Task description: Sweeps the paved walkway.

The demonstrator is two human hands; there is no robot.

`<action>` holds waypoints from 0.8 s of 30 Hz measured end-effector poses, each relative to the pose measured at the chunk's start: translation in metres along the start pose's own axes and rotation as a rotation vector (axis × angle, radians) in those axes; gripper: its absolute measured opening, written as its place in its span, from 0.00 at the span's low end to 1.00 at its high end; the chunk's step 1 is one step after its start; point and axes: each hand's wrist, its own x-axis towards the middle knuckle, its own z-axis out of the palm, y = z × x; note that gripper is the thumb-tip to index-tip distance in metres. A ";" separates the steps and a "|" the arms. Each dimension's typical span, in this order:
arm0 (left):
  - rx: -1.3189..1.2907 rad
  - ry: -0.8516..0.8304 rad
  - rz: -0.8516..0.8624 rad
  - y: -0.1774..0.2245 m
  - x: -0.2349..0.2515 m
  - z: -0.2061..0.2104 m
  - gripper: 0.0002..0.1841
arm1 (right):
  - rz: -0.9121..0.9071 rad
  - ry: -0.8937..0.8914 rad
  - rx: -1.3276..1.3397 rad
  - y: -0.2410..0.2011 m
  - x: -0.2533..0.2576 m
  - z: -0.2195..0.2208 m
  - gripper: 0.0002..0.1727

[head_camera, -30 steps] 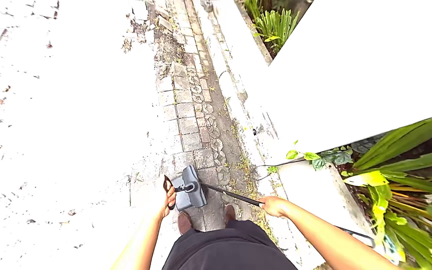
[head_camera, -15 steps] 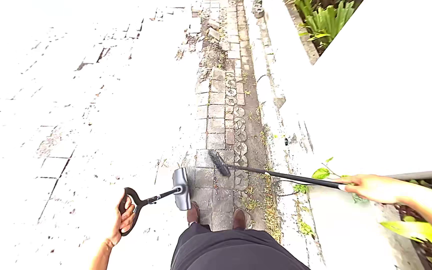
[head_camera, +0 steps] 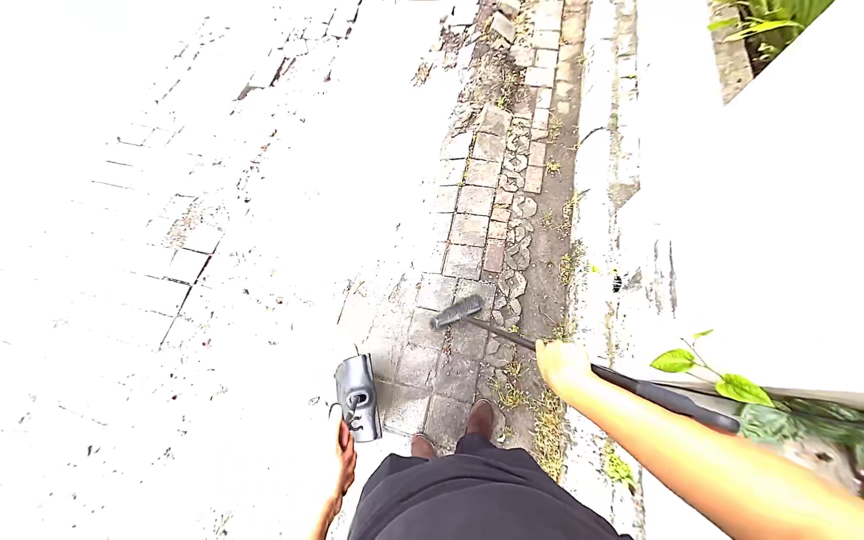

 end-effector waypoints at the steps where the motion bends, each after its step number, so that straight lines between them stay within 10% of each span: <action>1: -0.018 -0.007 -0.017 -0.001 0.005 -0.001 0.32 | -0.012 -0.032 -0.011 0.004 -0.010 0.003 0.21; 9: -0.256 -0.036 -0.099 -0.029 0.047 -0.059 0.32 | -0.040 -0.026 -0.150 0.101 -0.037 0.000 0.28; 17: -0.424 0.053 -0.126 -0.085 0.080 -0.107 0.34 | 0.270 -0.049 -0.021 0.014 -0.022 0.037 0.25; 24: -0.247 0.104 -0.122 -0.054 0.107 -0.105 0.32 | -0.146 -0.262 -0.048 0.006 -0.072 0.040 0.25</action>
